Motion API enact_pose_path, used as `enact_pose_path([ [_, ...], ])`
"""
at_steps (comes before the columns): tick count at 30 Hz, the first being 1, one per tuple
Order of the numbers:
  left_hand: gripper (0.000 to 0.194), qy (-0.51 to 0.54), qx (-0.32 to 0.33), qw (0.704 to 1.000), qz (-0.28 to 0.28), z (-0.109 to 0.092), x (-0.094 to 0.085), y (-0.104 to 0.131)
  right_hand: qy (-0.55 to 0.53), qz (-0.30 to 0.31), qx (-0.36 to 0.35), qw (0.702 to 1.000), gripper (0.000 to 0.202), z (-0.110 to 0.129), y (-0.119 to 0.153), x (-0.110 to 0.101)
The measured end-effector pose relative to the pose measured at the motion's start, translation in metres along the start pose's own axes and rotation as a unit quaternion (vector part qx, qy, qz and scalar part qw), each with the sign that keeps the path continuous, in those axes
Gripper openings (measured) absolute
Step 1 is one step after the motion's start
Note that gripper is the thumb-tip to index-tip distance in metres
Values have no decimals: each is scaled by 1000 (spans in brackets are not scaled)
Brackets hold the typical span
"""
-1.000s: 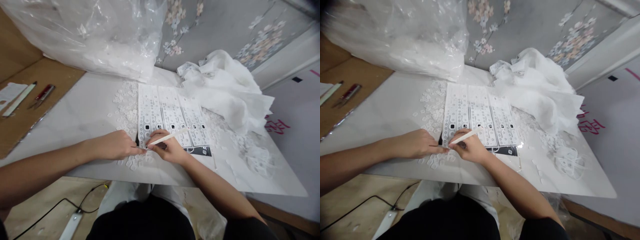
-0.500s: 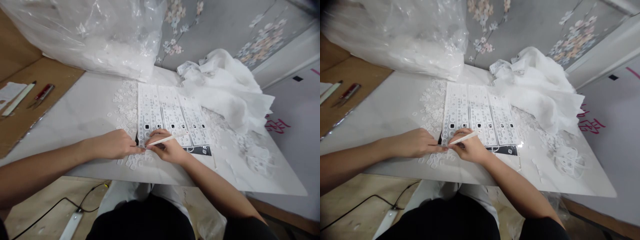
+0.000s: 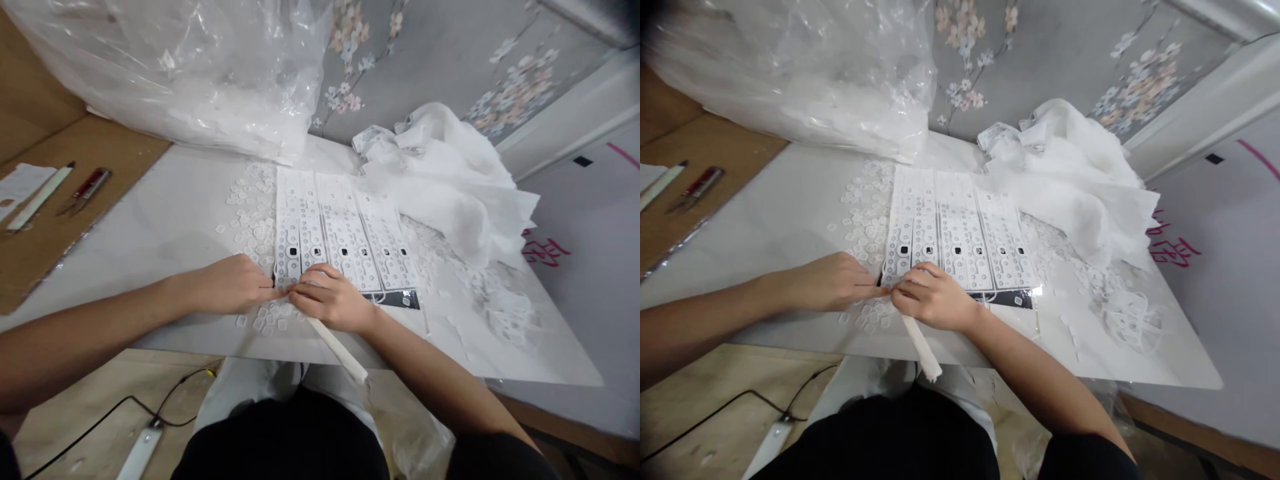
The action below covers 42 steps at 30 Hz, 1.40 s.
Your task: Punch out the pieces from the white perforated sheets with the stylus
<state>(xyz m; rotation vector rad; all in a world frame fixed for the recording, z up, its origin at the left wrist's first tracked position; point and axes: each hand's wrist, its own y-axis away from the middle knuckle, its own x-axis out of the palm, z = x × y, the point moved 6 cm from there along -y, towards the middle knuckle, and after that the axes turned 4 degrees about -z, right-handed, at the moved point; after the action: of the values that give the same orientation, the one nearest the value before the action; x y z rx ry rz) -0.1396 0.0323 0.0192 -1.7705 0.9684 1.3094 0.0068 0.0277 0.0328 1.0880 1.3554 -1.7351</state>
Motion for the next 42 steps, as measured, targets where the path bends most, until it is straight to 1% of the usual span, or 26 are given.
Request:
enact_pose_path([
  [4,38,-35,11,999,40,-4,0,-2,11,-6,3,1000,19,2,1,2],
  [7,35,-44,6,997,64,-7,0,-5,0,-13,23,1000,21,2,2,4],
  [9,36,-44,-5,997,66,-6,1,-6,-6,-23,52,998,22,-2,3,6],
  [12,46,-36,-12,998,42,-4,1,-6,-23,-59,108,992,20,-13,5,5],
  [14,52,-26,-11,999,26,-2,0,-5,-69,-101,156,980,18,-24,7,1],
  [16,54,-18,-9,999,30,-1,1,-4,-138,-132,218,957,15,-37,12,-3],
  [18,59,-22,-15,999,42,-1,2,-4,-206,-138,278,928,14,-46,20,-6],
  [19,62,-25,-17,999,45,-1,3,-4,-233,-134,298,916,15,-48,24,-7],
  [21,67,-30,-23,999,36,-3,3,-5,-264,-127,320,901,16,-48,34,-9],
  [24,73,-36,-27,999,16,-7,6,-8,-271,-129,332,894,15,-45,46,-11],
  [26,76,-55,-31,998,14,-10,10,-10,-271,-135,330,894,13,-43,50,-11],
  [30,80,-103,-45,993,44,-12,16,-13,-276,-136,323,895,10,-42,52,-11],
  [32,79,-96,-54,993,54,-12,17,-14,-278,-132,319,896,10,-42,52,-12],
  [35,74,-59,-65,995,49,-11,16,-14,-275,-131,314,899,10,-42,52,-12],
  [39,71,-56,-66,994,61,-10,18,-14,-259,-126,304,908,10,-42,53,-11],
  [42,72,-78,-57,993,65,-11,17,-15,-227,-117,276,926,10,-40,53,-12],
])
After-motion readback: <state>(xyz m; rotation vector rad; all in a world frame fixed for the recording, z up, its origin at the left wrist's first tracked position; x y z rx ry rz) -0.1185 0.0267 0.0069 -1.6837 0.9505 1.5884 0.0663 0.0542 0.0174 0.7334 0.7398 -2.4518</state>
